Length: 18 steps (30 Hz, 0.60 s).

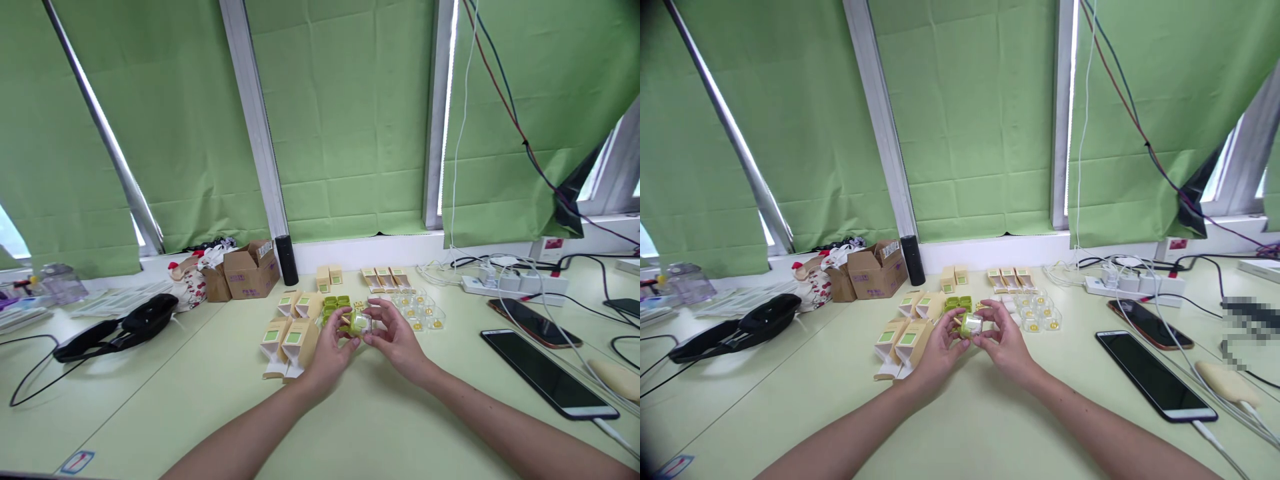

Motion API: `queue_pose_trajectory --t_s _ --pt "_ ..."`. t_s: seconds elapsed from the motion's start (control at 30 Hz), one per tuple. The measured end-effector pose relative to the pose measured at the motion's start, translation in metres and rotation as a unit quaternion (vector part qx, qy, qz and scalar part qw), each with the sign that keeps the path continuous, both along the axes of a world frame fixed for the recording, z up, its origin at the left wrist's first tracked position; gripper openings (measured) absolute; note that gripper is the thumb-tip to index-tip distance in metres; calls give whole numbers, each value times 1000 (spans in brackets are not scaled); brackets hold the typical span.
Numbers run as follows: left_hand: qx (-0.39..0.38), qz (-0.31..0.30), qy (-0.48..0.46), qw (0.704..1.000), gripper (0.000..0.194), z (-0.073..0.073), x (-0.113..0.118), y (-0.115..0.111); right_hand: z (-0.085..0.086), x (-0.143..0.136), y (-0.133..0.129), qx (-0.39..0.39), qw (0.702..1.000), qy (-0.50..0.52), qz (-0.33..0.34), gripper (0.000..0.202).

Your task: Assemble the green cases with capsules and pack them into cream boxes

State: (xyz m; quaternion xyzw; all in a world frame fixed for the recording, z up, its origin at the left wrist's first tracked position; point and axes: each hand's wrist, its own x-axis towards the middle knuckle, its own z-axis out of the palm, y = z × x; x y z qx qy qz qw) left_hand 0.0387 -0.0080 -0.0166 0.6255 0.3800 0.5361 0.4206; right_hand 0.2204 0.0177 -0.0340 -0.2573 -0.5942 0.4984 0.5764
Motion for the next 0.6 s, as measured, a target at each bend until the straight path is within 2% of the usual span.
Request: queue_pose_trajectory --t_s 0.13,0.3,0.37,0.43,0.47,0.5,0.53,0.6 --pt "18 17 16 1000 49 0 -1 1 -6 0 4 0 1000 -3 7 65" --pt "27 37 52 998 48 0 -5 3 -11 4 11 8 999 -29 23 60" --pt "33 59 80 994 48 -1 -7 3 -8 11 18 41 998 -53 4 47" --pt "48 84 118 988 47 -2 -10 4 -3 22 29 75 990 -107 -61 32" --pt "58 92 140 984 46 -2 -11 4 1 28 37 85 978 -159 -102 27" --pt "69 95 163 980 44 -3 -12 4 5 34 45 97 955 -236 -152 27" --pt "78 95 185 975 41 -3 -13 4 9 40 54 109 918 -325 -200 30" --pt "89 87 220 968 38 -4 -14 3 17 49 74 109 889 -381 -230 33"
